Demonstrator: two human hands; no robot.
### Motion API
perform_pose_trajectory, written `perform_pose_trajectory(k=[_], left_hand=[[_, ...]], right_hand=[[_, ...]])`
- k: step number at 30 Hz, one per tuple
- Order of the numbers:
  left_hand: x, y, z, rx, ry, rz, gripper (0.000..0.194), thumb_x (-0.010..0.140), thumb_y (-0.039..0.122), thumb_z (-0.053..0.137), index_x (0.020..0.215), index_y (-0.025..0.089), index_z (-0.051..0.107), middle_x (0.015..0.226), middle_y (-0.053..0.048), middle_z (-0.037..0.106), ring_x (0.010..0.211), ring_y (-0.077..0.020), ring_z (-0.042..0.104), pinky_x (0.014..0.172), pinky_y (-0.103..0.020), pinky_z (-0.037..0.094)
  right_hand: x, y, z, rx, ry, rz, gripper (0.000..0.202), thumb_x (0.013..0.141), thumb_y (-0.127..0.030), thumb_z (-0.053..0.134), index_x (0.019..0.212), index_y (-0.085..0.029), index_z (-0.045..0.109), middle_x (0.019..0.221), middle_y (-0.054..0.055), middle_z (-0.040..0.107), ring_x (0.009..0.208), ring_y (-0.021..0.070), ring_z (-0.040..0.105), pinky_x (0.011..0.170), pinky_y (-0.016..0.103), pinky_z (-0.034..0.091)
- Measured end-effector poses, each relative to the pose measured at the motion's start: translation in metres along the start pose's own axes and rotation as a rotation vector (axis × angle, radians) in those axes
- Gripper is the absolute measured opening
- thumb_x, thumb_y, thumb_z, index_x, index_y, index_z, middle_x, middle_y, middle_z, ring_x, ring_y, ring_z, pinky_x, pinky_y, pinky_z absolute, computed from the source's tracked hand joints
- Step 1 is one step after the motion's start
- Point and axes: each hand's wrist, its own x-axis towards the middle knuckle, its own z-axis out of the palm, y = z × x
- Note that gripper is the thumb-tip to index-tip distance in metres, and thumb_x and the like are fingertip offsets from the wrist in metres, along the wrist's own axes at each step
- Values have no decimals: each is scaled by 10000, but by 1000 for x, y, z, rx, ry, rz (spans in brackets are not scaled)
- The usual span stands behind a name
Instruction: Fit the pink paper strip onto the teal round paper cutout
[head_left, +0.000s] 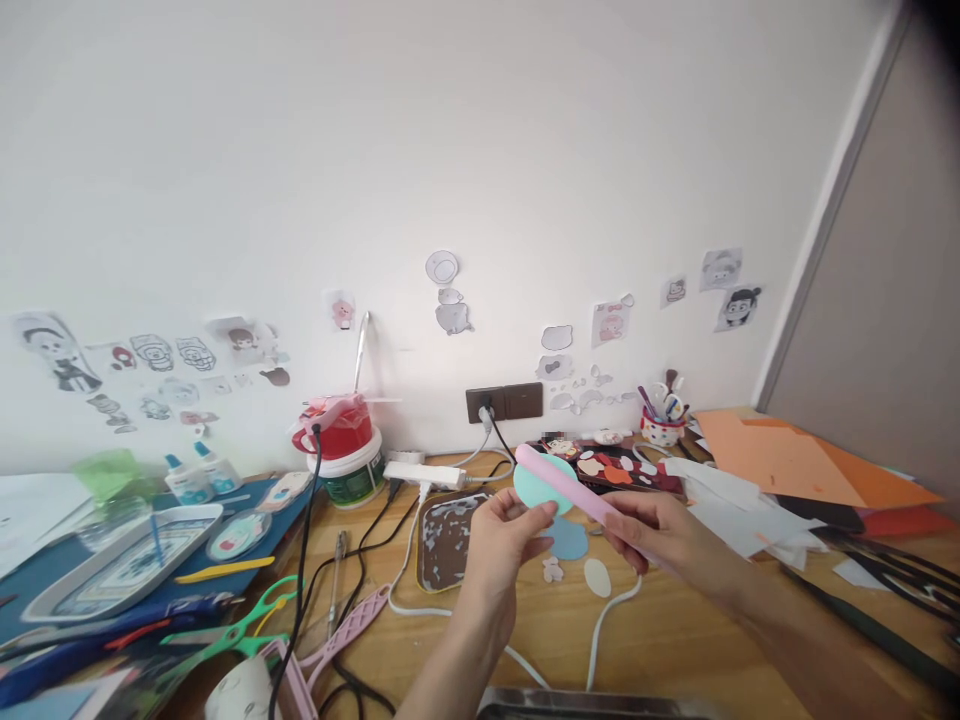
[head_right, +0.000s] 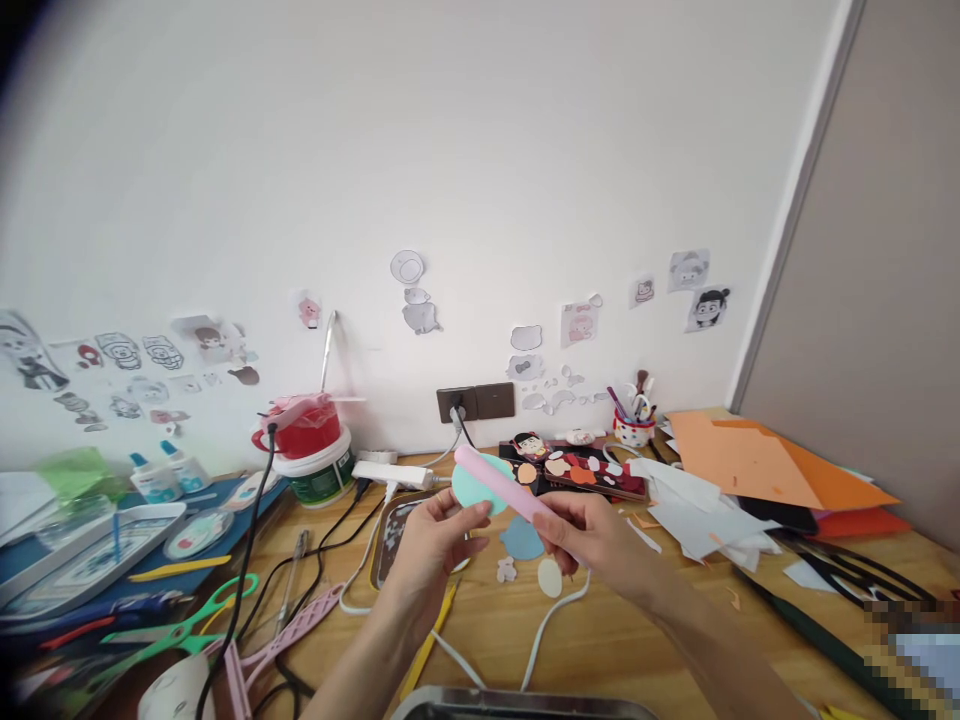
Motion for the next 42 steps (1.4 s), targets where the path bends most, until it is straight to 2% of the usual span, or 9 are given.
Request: perform_pose_trajectory(k=[4,13,19,21,25,27,33,36,42], left_hand=[[0,-2,0,-17,2,34,231,484,241,706,635,107,592,575,-12,559,532,-79,504,547,-190,417],[4,0,-8,-31,-39,35,220,478,242,715,624,119,605,587,-9,566,524,-72,503,546,-185,425],[3,10,-10,-13,67,30,214,476,233,703,616,125,582,601,-10,550,515,-78,486,489,-188,429],[3,11,-12,-21,48,39,208,504,250,688,642,132,586,616,-9,544,530,-78,485,486,-183,430],[4,7,-13,-44,1,43,229,546,281,671,705,130,603,654,-24,540,549,-73,480,497,-174,434],[4,5,-11,-51,-18,41,237,550,285,671,709,120,610,661,-32,542,551,-73,478,502,-172,434],[3,3,-9,-34,-65,51,250,519,297,692,662,105,621,632,-25,553,550,-73,490,510,-162,427],[2,4,-8,-33,-76,45,263,499,289,706,666,109,612,619,-17,559,538,-72,496,518,-174,431],[-2,7,-4,47,-76,4,272,482,269,715,661,118,577,636,-30,588,561,-88,523,515,-183,429]], right_hand=[[1,0,3,-7,22,0,278,773,-404,440,685,-144,489,548,-46,399,459,65,387,429,179,320],[1,0,-2,-21,116,10,304,772,-423,433,625,-160,476,550,-32,410,443,68,380,406,184,308],[-1,-6,-15,70,279,17,301,753,-422,458,623,-153,494,567,-10,438,436,69,367,402,199,295],[-3,-9,-15,76,257,13,307,766,-421,435,644,-148,508,593,6,469,464,81,392,427,207,307],[-6,-15,-9,-25,45,18,304,797,-411,391,739,-149,534,586,7,488,530,103,432,453,200,302],[-6,-15,-4,-68,-13,-2,297,795,-417,392,773,-157,532,595,-5,473,536,99,425,457,194,303],[-3,-10,5,-101,-13,-48,291,790,-405,414,942,-171,496,594,-35,396,511,82,363,455,182,318],[-3,-8,5,-119,12,-71,255,801,-392,400,855,-165,504,579,-38,392,500,79,375,447,180,318],[-4,-9,8,-149,14,-92,261,836,-352,350,685,-166,452,592,-29,444,540,91,450,536,207,356]])
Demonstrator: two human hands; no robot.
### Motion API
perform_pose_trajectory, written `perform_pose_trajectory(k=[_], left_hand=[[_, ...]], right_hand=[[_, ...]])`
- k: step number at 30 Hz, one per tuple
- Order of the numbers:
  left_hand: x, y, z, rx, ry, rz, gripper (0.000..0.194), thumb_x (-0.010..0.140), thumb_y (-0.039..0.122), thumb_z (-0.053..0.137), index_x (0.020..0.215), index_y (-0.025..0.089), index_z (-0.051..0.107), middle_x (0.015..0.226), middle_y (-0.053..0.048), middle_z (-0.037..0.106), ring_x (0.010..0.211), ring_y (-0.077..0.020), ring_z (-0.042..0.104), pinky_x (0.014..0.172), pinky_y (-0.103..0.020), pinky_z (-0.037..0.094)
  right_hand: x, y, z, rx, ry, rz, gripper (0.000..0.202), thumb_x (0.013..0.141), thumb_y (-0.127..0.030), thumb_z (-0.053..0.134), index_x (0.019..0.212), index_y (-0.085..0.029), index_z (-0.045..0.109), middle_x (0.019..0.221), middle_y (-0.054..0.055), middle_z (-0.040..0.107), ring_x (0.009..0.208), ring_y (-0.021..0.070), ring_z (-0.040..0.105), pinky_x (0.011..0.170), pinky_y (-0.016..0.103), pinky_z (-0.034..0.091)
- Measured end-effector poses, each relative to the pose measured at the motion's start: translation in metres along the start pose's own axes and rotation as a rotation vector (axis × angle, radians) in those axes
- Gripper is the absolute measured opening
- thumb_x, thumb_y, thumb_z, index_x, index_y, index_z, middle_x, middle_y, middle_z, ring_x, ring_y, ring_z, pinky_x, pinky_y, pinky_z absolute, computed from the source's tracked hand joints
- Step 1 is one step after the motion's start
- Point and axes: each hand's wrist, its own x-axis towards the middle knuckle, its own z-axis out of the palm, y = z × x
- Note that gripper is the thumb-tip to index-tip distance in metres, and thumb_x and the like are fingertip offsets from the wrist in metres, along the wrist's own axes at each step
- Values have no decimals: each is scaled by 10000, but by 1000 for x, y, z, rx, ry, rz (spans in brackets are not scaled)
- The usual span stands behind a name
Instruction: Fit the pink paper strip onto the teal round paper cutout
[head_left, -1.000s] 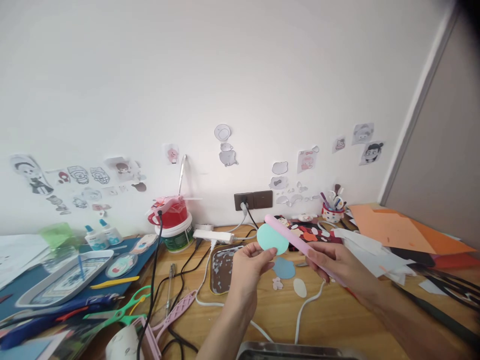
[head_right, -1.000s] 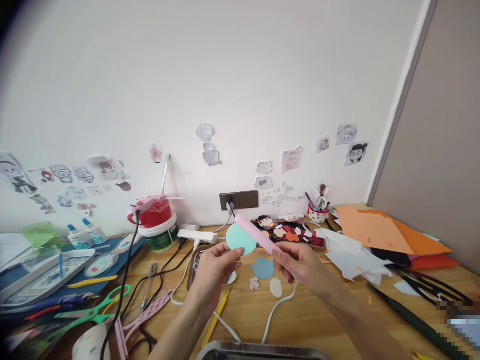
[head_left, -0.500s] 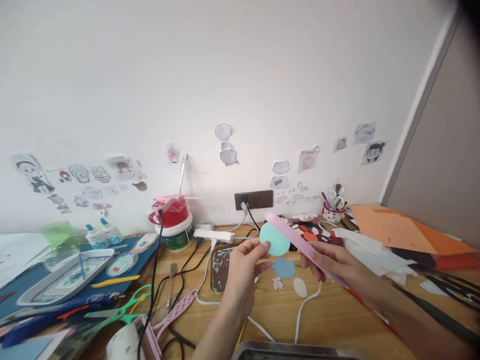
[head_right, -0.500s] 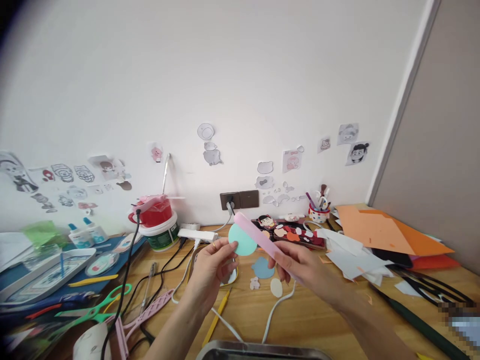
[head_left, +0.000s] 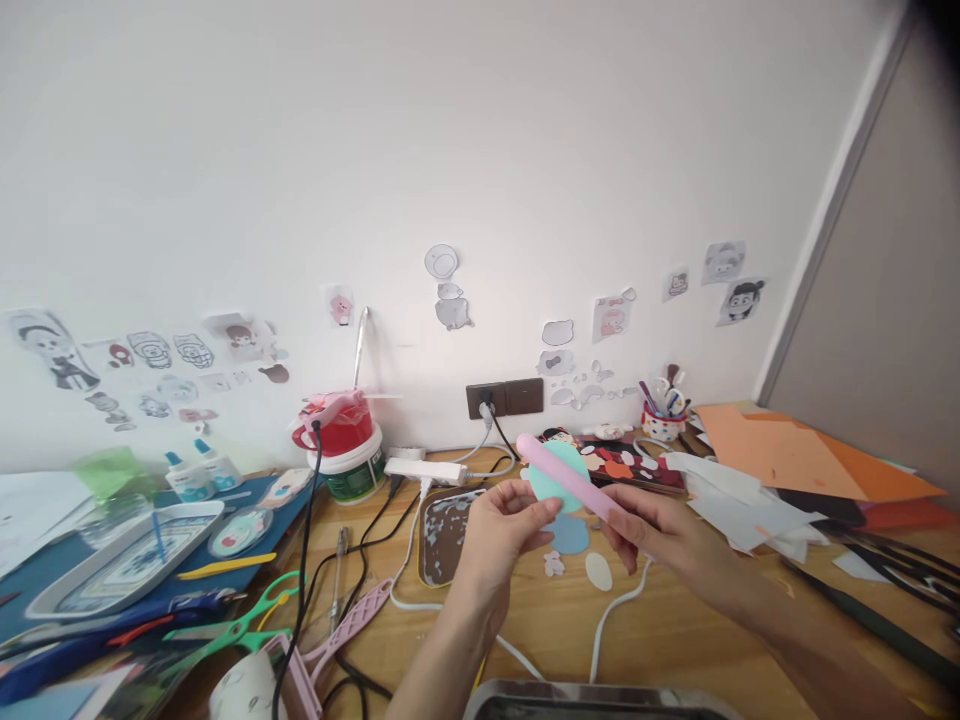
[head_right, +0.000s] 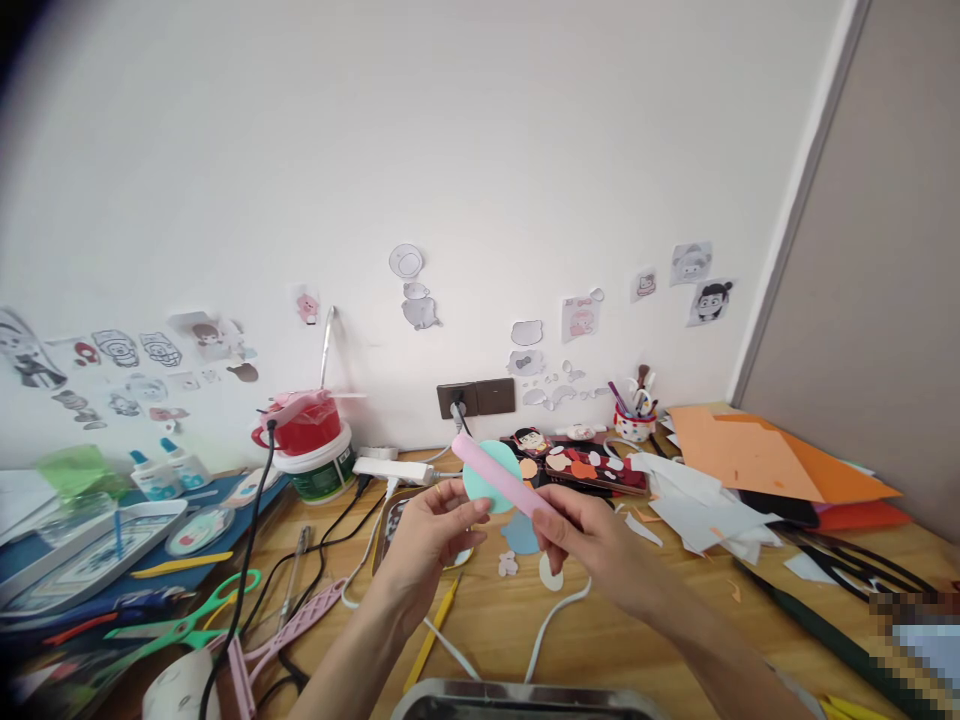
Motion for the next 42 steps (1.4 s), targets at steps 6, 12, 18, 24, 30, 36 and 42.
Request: perform_pose_trajectory(k=[6,12,18,24,30,36,42], left_hand=[[0,0,1,36,11,38,217,499,247,706,582,118,552,552,-1,554,485,-53,479,505,-164,405],[2,-1,1,18,38,50,242,464,258,720,579,120,559,558,-9,569,481,-63,487,510,-183,413],[3,1,-1,9,67,35,262,449,260,726,601,115,571,574,-16,587,484,-66,496,504,-183,417],[-1,4,-1,5,57,69,230,488,252,709,640,114,605,610,-20,601,518,-68,505,512,-172,416],[-1,-2,2,73,-9,56,209,523,271,694,628,113,606,573,-14,586,470,-47,476,490,-159,392],[2,-7,0,155,-46,48,213,516,295,696,607,132,593,537,9,565,427,-38,446,452,-157,358],[2,-7,1,159,-63,64,224,517,308,694,606,137,578,553,12,570,455,-43,456,476,-160,366]], right_hand=[[0,3,5,57,6,54,218,818,-368,385,745,-174,453,547,-57,359,473,71,327,438,181,278],[1,12,6,100,4,89,281,795,-421,404,878,-162,472,500,-78,292,413,52,256,375,170,206],[2,12,-4,169,64,37,320,801,-439,368,746,-147,487,564,-29,413,449,70,379,436,193,322],[-2,-6,-11,163,82,54,289,758,-399,466,848,-135,542,751,34,506,674,137,452,578,224,355],[-2,-11,-3,83,55,91,280,695,-372,555,872,-155,546,728,-8,485,658,132,425,558,216,319],[0,-7,-5,59,53,81,229,689,-346,565,783,-138,570,650,-23,455,600,113,401,530,210,294],[-2,-10,-10,-38,66,93,271,708,-369,539,831,-134,598,666,-9,471,615,120,387,541,219,285]])
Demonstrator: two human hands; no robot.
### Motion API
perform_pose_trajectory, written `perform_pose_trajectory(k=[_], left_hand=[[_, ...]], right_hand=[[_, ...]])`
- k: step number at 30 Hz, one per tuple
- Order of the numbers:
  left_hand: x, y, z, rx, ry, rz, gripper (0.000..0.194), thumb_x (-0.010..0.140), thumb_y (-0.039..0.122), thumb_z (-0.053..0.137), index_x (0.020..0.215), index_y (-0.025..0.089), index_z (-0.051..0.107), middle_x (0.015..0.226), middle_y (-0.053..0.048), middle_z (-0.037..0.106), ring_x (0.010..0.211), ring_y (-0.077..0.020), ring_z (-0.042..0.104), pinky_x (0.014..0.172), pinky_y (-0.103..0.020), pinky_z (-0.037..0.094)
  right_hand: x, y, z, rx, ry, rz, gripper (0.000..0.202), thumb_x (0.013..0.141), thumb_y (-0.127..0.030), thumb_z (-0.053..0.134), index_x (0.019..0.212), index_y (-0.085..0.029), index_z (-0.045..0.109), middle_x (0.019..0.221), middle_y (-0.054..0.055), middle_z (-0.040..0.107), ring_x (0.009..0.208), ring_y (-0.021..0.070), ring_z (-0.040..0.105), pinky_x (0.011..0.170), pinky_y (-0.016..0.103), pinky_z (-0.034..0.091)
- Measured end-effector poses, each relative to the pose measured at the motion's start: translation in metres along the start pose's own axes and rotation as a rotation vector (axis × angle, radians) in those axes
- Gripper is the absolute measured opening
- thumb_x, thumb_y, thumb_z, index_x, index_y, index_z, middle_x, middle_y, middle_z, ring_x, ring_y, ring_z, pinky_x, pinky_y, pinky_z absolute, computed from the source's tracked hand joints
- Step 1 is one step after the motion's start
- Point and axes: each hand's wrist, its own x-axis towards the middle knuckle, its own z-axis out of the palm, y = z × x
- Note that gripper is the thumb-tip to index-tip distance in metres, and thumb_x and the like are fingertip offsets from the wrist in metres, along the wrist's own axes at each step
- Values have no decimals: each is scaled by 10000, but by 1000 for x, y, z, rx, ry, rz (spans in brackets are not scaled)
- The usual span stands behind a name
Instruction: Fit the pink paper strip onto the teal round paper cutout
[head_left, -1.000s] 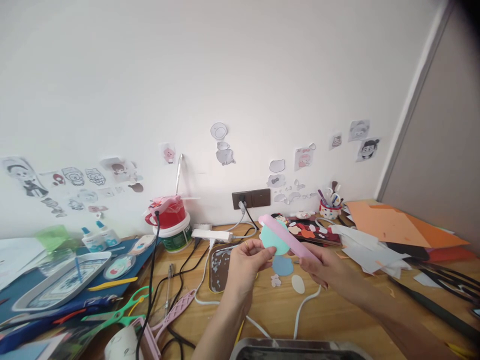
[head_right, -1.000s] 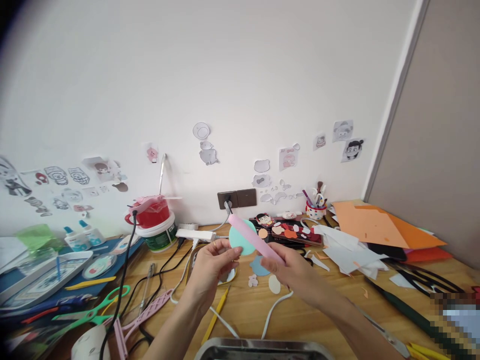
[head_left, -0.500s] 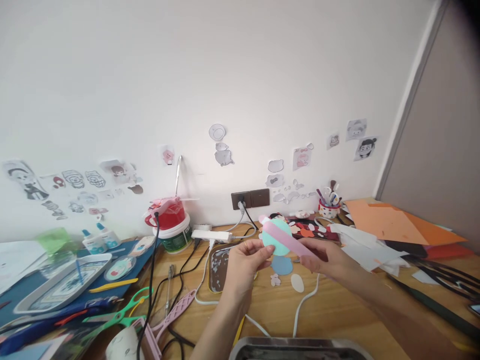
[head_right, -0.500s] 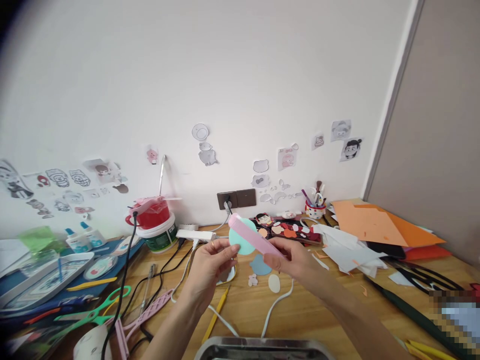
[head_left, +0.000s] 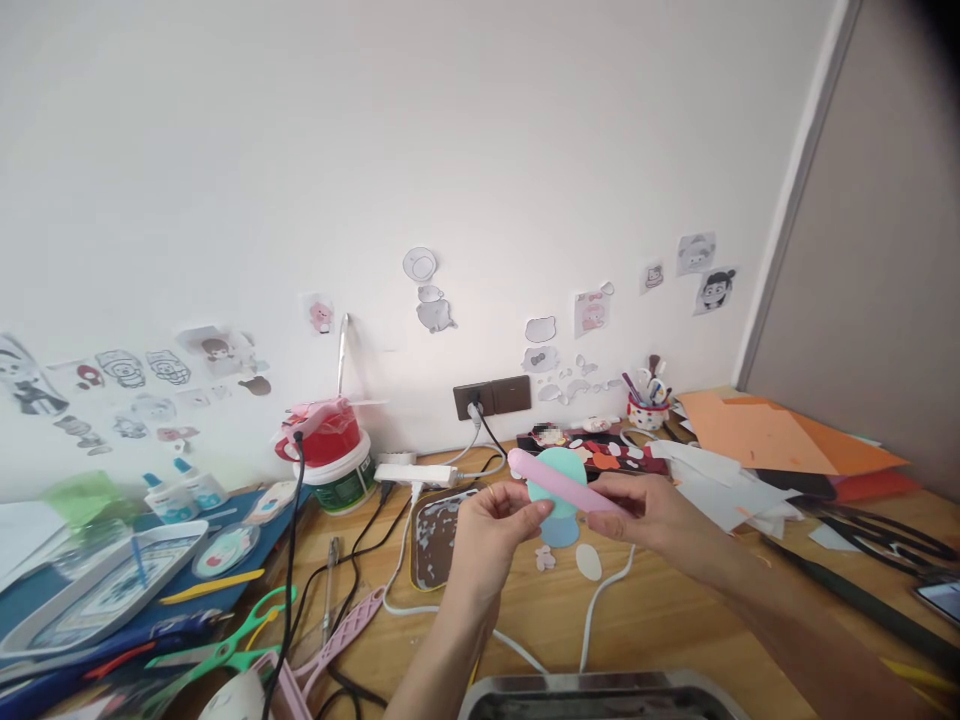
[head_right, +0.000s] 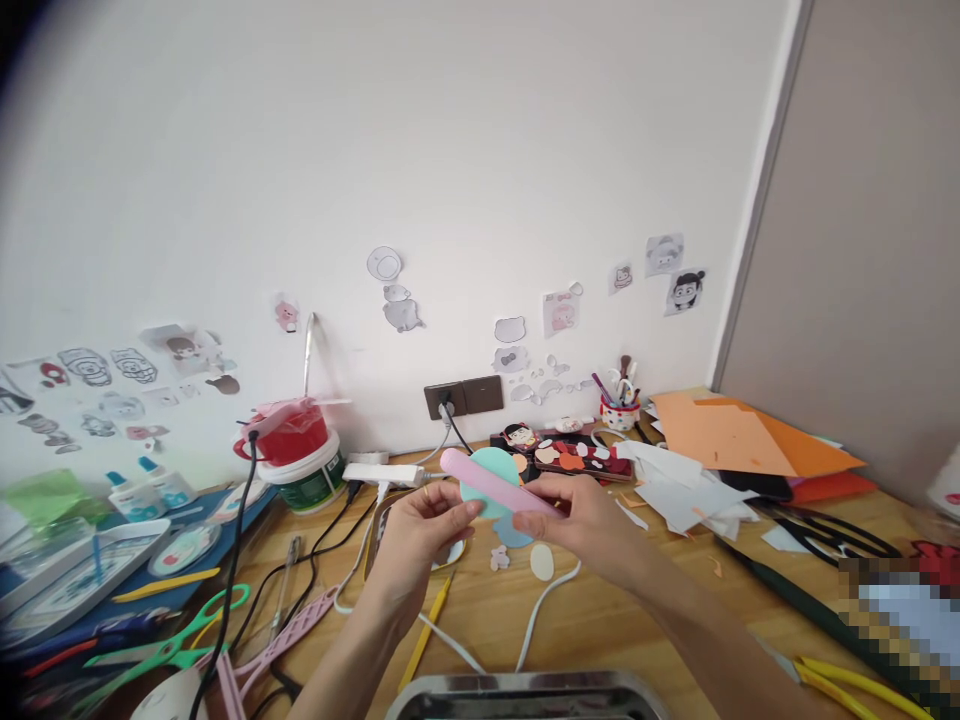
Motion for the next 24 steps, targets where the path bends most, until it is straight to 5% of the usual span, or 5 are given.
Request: perform_pose_trajectory(k=[6,24], left_hand=[[0,0,2,34,-68,31,229,531,310,686,642,133,593,601,-7,590,535,-69,492,529,-178,389],[-3,1,2,8,-12,6,196,546,293,677,598,133,577,577,-5,580,479,-56,473,493,-169,372]], right_hand=[[-1,1,0,-11,9,2,287,713,-380,531,844,-134,598,666,-9,458,616,119,381,542,219,283],[-4,-9,-3,44,89,11,306,688,-400,532,799,-130,627,654,0,515,613,131,434,531,223,316]])
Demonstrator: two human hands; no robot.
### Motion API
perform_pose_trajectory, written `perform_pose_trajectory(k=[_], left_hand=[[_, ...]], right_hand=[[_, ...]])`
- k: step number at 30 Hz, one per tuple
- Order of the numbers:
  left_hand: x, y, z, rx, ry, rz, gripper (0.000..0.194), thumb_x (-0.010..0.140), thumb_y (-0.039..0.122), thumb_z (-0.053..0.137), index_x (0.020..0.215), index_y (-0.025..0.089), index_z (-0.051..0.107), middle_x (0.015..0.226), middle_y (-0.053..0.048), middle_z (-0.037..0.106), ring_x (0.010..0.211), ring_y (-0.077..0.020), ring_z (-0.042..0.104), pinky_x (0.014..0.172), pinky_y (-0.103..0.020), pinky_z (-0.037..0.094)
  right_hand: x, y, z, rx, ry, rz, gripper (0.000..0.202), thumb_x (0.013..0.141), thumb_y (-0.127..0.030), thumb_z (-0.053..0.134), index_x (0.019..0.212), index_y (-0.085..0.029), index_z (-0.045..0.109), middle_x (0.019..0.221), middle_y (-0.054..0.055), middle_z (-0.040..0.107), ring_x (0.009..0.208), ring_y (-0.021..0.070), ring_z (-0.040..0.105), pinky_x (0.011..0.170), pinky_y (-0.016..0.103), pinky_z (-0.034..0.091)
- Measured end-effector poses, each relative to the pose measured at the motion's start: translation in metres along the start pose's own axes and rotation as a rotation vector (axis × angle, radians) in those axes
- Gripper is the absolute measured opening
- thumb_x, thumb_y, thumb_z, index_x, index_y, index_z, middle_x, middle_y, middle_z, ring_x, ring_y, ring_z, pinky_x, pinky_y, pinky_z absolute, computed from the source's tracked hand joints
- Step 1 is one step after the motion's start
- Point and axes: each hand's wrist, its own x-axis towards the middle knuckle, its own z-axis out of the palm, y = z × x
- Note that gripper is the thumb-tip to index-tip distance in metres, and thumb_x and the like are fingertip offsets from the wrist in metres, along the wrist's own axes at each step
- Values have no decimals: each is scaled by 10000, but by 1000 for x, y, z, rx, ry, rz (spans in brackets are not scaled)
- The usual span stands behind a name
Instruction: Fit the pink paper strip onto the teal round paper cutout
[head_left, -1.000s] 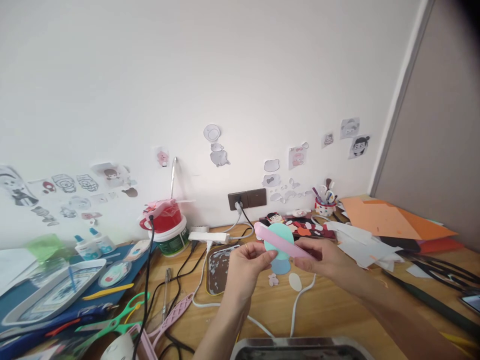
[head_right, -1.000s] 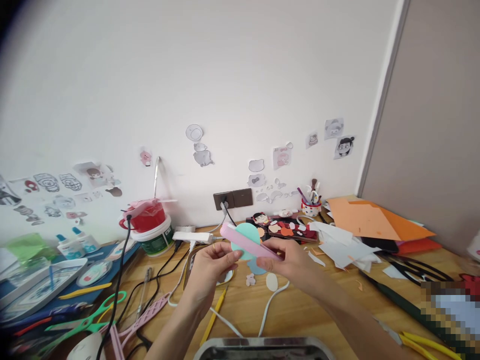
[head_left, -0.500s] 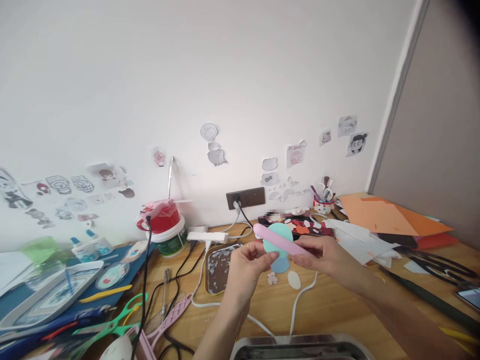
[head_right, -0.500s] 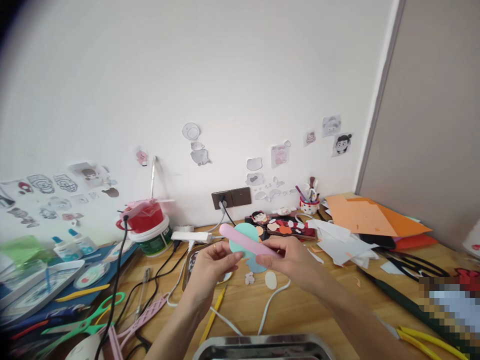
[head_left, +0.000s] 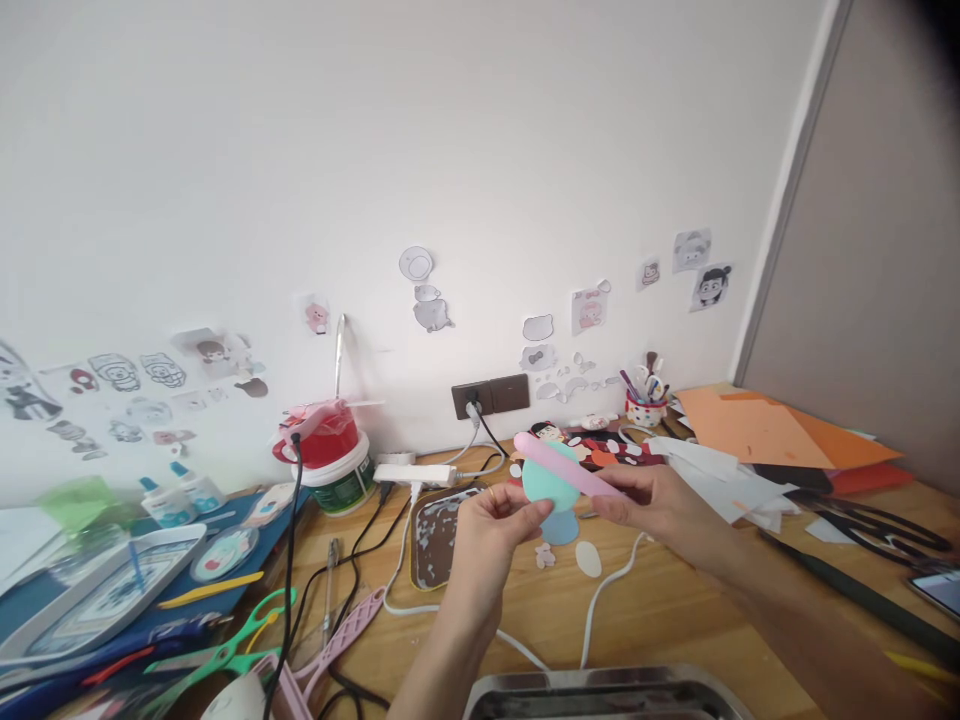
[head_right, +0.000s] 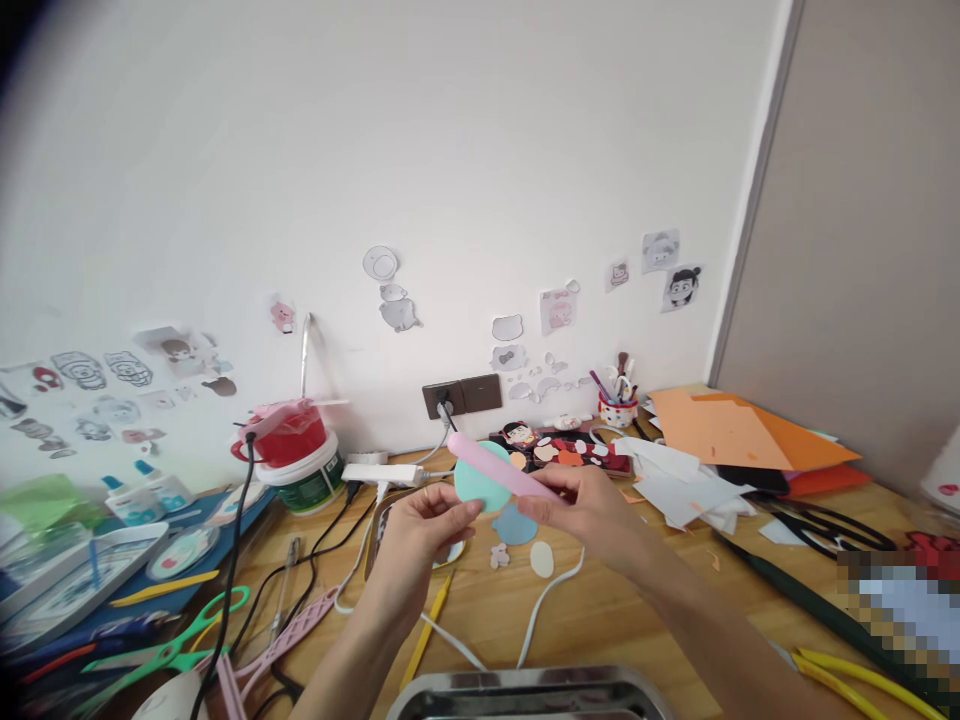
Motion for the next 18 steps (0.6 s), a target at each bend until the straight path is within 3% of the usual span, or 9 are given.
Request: perform_pose_trajectory(k=[4,11,13,18], left_hand=[[-1,3,2,-21,48,-18,184,536,272,684,572,137,564,522,17,542,448,-45,454,466,-156,356],[1,6,2,-107,133,-21,219,477,255,713,569,116,569,538,-2,555,470,-58,472,494,-176,403],[2,4,0,-135,143,-21,247,454,259,723,589,110,580,564,-10,567,490,-67,484,506,-187,417],[1,3,2,-146,139,-20,234,466,265,720,584,120,579,565,1,570,496,-64,487,525,-188,417]], right_hand=[[1,4,-7,1,45,13,325,681,-409,542,847,-145,633,612,-2,512,570,120,427,478,213,307],[4,12,-21,24,269,86,389,646,-496,540,775,-144,646,576,14,523,511,121,414,454,231,292],[4,11,-22,8,226,74,404,639,-502,541,799,-145,641,581,14,520,527,131,420,467,237,295],[-1,2,-11,-46,-23,16,396,676,-449,533,920,-146,612,679,13,537,627,151,456,528,232,327]])
